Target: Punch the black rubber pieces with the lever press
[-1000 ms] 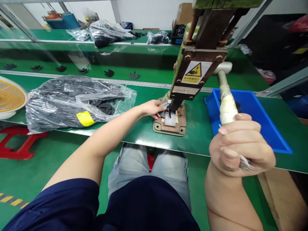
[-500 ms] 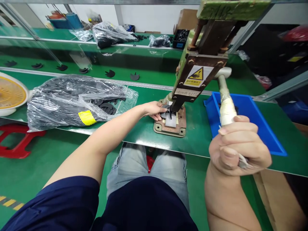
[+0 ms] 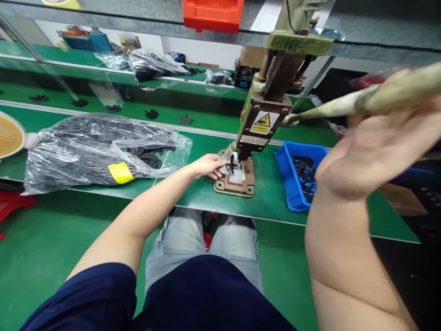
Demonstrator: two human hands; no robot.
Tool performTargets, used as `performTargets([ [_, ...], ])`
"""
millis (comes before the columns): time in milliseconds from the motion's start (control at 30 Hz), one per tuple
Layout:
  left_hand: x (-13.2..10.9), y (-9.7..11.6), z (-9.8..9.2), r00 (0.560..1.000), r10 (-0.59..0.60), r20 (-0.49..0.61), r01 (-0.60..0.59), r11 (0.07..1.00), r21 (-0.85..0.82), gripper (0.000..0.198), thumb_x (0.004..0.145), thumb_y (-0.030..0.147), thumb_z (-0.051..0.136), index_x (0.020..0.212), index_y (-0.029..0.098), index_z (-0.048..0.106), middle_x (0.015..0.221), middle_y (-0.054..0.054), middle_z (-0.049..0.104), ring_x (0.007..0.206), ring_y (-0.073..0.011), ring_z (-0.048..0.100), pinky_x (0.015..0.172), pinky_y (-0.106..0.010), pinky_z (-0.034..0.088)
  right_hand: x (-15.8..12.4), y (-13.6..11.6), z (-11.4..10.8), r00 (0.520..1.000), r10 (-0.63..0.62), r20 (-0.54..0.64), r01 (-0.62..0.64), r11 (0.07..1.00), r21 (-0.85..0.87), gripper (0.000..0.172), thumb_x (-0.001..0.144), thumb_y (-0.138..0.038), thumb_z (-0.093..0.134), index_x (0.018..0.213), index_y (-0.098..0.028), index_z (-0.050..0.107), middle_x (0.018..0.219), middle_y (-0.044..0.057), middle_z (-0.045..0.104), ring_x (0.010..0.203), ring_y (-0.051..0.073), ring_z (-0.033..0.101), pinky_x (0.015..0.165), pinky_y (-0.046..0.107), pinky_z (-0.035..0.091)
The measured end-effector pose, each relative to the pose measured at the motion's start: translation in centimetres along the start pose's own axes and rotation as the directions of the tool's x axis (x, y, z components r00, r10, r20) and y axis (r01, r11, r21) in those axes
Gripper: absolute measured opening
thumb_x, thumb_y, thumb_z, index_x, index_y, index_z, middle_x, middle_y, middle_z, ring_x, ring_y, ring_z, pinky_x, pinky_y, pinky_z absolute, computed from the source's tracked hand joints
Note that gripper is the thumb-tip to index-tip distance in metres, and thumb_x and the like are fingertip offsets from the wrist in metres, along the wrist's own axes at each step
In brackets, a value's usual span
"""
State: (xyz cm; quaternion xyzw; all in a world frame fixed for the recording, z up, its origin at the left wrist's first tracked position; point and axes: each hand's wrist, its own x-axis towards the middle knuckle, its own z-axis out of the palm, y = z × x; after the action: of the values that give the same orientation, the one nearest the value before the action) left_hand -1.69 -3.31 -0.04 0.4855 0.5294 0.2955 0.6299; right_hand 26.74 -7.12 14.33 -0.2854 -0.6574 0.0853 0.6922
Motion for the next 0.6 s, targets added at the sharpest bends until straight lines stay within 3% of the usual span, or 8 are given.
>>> performTargets([
  [67, -2.4, 0.1, -0.2, 0.998, 0.064, 0.006, -0.064, 0.998, -0.024, 0.042, 0.091, 0.05, 0.084, 0.087, 0.017, 0.059, 0.075, -0.004, 0.075, 0.059, -0.0126, 0.073, 0.051, -0.017, 0.056, -3.7, 1.2, 0.9, 0.994, 0.02, -0.103, -0.022, 1.0, -0.013, 0.041, 0.096, -0.038, 0.074, 0.132, -0.026, 0.06, 0.123, 0.009, 0.067, 0.112, 0.018, 0.073, 0.102, 0.039, 0.06],
  [100, -3.7, 0.3, -0.3, 0.995, 0.095, 0.019, -0.094, 0.995, -0.031, 0.042, 0.092, 0.05, 0.084, 0.087, 0.017, 0.059, 0.075, -0.004, 0.075, 0.058, -0.0127, 0.073, 0.051, -0.017, 0.056, -6.1, 1.9, 1.5, 0.991, 0.13, -0.006, -0.13, 0.991, 0.008, 0.034, 0.093, -0.037, 0.077, 0.121, -0.025, 0.064, 0.112, 0.006, 0.069, 0.103, 0.015, 0.073, 0.098, 0.036, 0.062],
  [167, -6.3, 0.6, 0.0, 0.988, 0.144, 0.057, -0.142, 0.989, -0.043, 0.042, 0.092, 0.05, 0.084, 0.087, 0.016, 0.059, 0.075, -0.005, 0.075, 0.059, -0.0134, 0.073, 0.051, -0.019, 0.056, -11.1, 3.0, 2.9, 0.941, 0.285, 0.181, -0.294, 0.955, 0.024, 0.031, 0.093, -0.04, 0.077, 0.117, -0.024, 0.066, 0.104, 0.005, 0.073, 0.093, 0.015, 0.074, 0.087, 0.035, 0.066],
  [267, -9.1, 1.0, 1.0, 0.977, 0.187, 0.098, -0.183, 0.982, -0.047, 0.042, 0.091, 0.051, 0.084, 0.086, 0.016, 0.06, 0.073, -0.005, 0.075, 0.059, -0.0141, 0.073, 0.051, -0.021, 0.058, -16.6, 3.2, 5.4, 0.845, 0.392, 0.363, -0.435, 0.9, 0.04, 0.035, 0.089, -0.048, 0.08, 0.112, -0.024, 0.069, 0.1, 0.005, 0.076, 0.088, 0.017, 0.075, 0.079, 0.035, 0.067],
  [400, -10.9, 0.7, 2.3, 0.972, 0.207, 0.108, -0.204, 0.978, -0.035, 0.041, 0.091, 0.049, 0.083, 0.083, 0.017, 0.059, 0.07, -0.003, 0.074, 0.056, -0.0139, 0.072, 0.051, -0.021, 0.058, -19.1, 1.9, 7.5, 0.817, 0.444, 0.368, -0.498, 0.865, 0.06, 0.033, 0.091, -0.055, 0.076, 0.098, -0.024, 0.068, 0.092, 0.004, 0.074, 0.081, 0.016, 0.071, 0.074, 0.033, 0.064],
  [600, -11.1, 0.3, 2.5, 0.976, 0.107, 0.189, -0.092, 0.992, -0.087, 0.044, 0.089, 0.051, 0.086, 0.081, 0.017, 0.058, 0.061, -0.001, 0.069, 0.05, -0.0149, 0.071, 0.048, -0.021, 0.056, -20.1, 0.8, 7.4, 0.822, 0.47, 0.322, -0.51, 0.858, 0.05, 0.023, 0.093, -0.046, 0.074, 0.096, -0.025, 0.067, 0.088, 0.001, 0.07, 0.078, 0.014, 0.067, 0.074, 0.031, 0.059],
])
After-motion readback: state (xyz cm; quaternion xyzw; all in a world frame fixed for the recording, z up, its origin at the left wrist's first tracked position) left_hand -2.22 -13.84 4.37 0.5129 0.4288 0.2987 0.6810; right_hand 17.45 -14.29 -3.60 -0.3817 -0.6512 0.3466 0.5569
